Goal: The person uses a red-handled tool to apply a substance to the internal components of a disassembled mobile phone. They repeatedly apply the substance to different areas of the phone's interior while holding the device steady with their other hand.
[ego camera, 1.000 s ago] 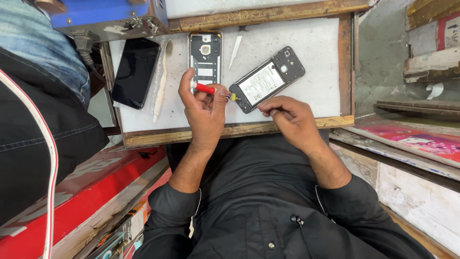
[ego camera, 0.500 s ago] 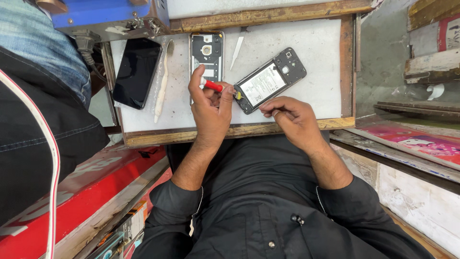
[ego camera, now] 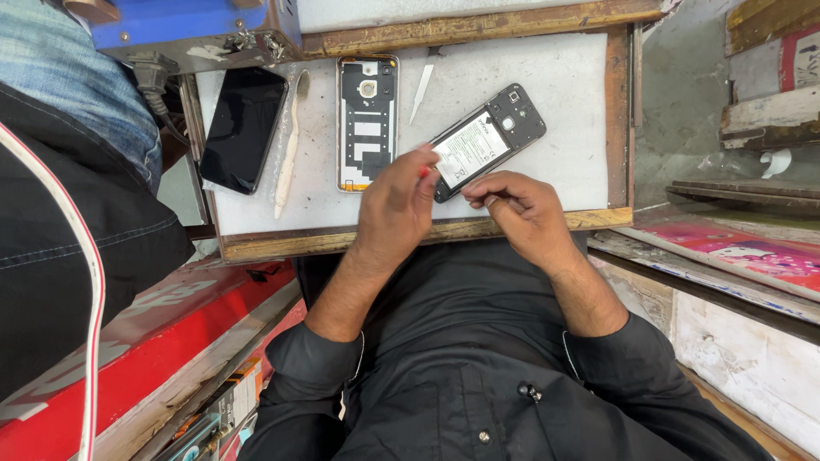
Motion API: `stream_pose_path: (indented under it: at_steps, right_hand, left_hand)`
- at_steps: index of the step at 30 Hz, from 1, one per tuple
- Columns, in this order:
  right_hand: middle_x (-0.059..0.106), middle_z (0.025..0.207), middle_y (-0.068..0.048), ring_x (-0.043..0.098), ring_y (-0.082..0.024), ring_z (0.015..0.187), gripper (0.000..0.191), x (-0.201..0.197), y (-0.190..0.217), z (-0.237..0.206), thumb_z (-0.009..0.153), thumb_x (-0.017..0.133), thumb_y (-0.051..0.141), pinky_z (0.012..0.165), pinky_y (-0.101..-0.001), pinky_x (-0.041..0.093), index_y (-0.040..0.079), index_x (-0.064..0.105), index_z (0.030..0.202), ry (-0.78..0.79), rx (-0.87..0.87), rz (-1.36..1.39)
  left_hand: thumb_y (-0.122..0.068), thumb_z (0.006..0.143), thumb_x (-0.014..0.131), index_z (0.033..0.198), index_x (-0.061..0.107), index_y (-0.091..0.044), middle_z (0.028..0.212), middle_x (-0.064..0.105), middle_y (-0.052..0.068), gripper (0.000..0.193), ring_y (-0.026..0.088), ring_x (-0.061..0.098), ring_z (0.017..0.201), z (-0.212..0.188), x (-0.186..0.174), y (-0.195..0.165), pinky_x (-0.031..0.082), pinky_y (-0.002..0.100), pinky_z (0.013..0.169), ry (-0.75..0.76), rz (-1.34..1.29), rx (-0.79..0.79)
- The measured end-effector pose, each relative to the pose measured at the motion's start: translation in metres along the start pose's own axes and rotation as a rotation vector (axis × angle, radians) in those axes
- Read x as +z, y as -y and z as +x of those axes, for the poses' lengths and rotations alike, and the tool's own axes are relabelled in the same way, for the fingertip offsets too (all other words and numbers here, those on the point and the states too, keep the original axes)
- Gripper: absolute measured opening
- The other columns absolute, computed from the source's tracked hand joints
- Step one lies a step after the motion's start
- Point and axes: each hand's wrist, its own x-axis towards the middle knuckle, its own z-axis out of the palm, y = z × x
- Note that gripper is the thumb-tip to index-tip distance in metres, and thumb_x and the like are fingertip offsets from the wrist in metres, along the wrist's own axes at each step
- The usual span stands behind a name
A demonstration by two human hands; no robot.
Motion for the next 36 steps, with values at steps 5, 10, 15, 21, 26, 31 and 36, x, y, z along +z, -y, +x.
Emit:
stream_pose_path:
  at_steps: [5,10,15,21,26,31,36]
  right_hand:
    - [0.073,0.116,-0.013,0.070,-0.016,0.105,0.030,0.000,0.000,-0.001,0.096,0.046,-0.011,0.096,-0.0309,0.058,-0.003,0.067,0.115,-0.006,0.014,-0.024]
    - [0.074,0.116,-0.012,0.070,-0.016,0.104,0.030,0.002,0.001,0.000,0.096,0.046,-0.010,0.095,-0.0306,0.058,-0.003,0.068,0.114,-0.020,-0.001,-0.021]
    - [0.074,0.116,-0.012,0.070,-0.015,0.104,0.030,0.003,0.002,0.000,0.096,0.046,-0.011,0.096,-0.0300,0.058,-0.003,0.068,0.114,-0.017,-0.007,-0.034]
    - [0.074,0.116,-0.012,0.070,-0.015,0.105,0.030,0.003,0.003,0.001,0.097,0.046,-0.011,0.095,-0.0298,0.058,-0.003,0.068,0.115,-0.008,-0.016,-0.039]
    - [0.074,0.116,-0.012,0.070,-0.015,0.104,0.030,0.002,0.004,0.000,0.096,0.046,-0.011,0.095,-0.0299,0.058,-0.003,0.068,0.114,-0.007,-0.016,-0.049]
    - [0.074,0.115,-0.012,0.070,-0.016,0.105,0.029,0.002,0.002,0.000,0.097,0.047,-0.011,0.095,-0.0305,0.059,-0.002,0.068,0.114,-0.005,-0.018,-0.064]
    - [0.074,0.116,-0.012,0.071,-0.016,0.105,0.028,0.001,0.000,0.001,0.097,0.047,-0.010,0.096,-0.0312,0.060,-0.002,0.068,0.115,0.003,-0.028,-0.065]
  left_hand:
    - [-0.004,0.095,0.076,0.140,0.053,-0.021,0.104,0.060,0.009,0.054,0.029,0.068,0.097,0.018,-0.017,-0.010,0.058,0.043,0.087,0.094,0.113,0.105]
    - [-0.010,0.099,0.079,0.148,0.047,-0.016,0.106,0.064,0.009,0.058,0.020,0.068,0.088,0.023,-0.016,-0.003,0.059,0.032,0.072,0.056,0.080,0.017]
    - [-0.011,0.101,0.079,0.148,0.045,-0.011,0.106,0.063,0.010,0.058,0.018,0.068,0.089,0.012,-0.011,0.005,0.060,0.031,0.072,-0.012,0.084,0.019]
    - [-0.008,0.102,0.077,0.147,0.041,-0.010,0.105,0.064,0.009,0.058,0.018,0.070,0.093,0.002,-0.008,0.013,0.063,0.030,0.078,-0.098,0.042,0.041]
    - [-0.005,0.101,0.076,0.147,0.039,-0.008,0.101,0.065,0.010,0.059,0.018,0.070,0.091,-0.004,-0.006,0.017,0.062,0.031,0.077,-0.115,-0.016,0.006]
    - [-0.005,0.102,0.076,0.148,0.038,-0.009,0.101,0.065,0.010,0.060,0.018,0.070,0.093,-0.005,-0.004,0.019,0.062,0.030,0.078,-0.106,-0.014,-0.004]
    - [-0.005,0.102,0.076,0.148,0.038,-0.009,0.104,0.065,0.010,0.060,0.018,0.070,0.094,-0.006,-0.003,0.021,0.063,0.029,0.079,-0.104,-0.002,0.033]
